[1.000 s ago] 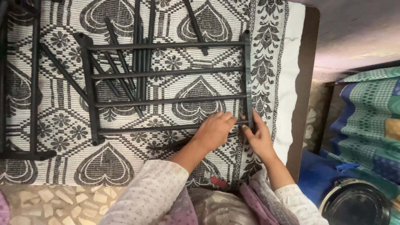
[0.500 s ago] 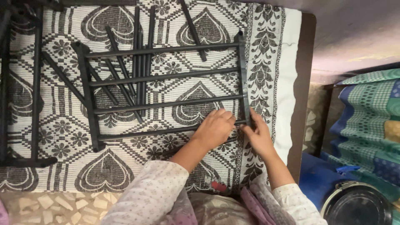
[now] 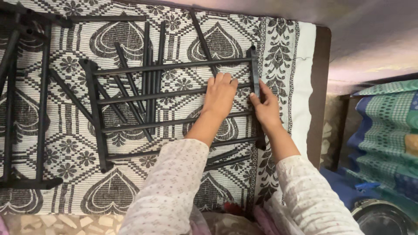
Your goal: The person assembles black metal frame components on a patterned surface. They connect rods and crossbars by hand to form rectangular frames, then set the completed frames aside.
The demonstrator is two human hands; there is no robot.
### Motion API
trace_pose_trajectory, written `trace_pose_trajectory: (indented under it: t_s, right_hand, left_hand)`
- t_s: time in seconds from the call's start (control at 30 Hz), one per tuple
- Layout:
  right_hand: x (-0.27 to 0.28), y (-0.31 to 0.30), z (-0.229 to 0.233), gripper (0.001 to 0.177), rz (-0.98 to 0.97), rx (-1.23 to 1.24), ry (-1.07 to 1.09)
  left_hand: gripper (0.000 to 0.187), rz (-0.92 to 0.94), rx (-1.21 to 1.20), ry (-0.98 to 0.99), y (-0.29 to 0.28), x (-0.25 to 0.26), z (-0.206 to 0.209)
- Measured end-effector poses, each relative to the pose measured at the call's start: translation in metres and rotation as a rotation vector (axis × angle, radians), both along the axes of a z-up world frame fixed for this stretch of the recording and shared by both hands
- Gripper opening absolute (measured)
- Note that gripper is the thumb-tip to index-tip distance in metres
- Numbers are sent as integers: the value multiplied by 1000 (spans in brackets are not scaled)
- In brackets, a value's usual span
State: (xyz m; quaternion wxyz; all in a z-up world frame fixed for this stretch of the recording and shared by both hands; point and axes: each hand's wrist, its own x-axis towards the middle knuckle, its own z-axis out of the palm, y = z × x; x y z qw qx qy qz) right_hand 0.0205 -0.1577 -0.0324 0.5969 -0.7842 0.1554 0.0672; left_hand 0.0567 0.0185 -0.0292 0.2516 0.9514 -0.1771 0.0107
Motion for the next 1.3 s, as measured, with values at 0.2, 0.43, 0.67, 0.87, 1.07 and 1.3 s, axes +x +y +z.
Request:
trace_pose_trajectory:
  t_s: [0.2,0.43,0.67,0.87,1.07,1.3]
  right_hand:
    - [-1,3,4,54,-10,96,17]
    - [-2,13,18,53,12,-385,47]
    - [5,18,18,44,19,-454,-49]
    - [7,24,12,30,64,-743,-87]
    - [8,25,-1,25,92,-850,-50]
    - [7,27,6,27,94,-845,-71]
  left_hand:
    - [38,-91,-14,53,10,2,-4]
    - [40,-225,-70,113,18,13,-4]
    - [18,-200,-157,220,24,15,12]
    - [23,-175,-70,224,14,12,1]
    - [24,-120,-19,207,-7,14,-8]
    - [30,-249,-38,133,-4,19,-13]
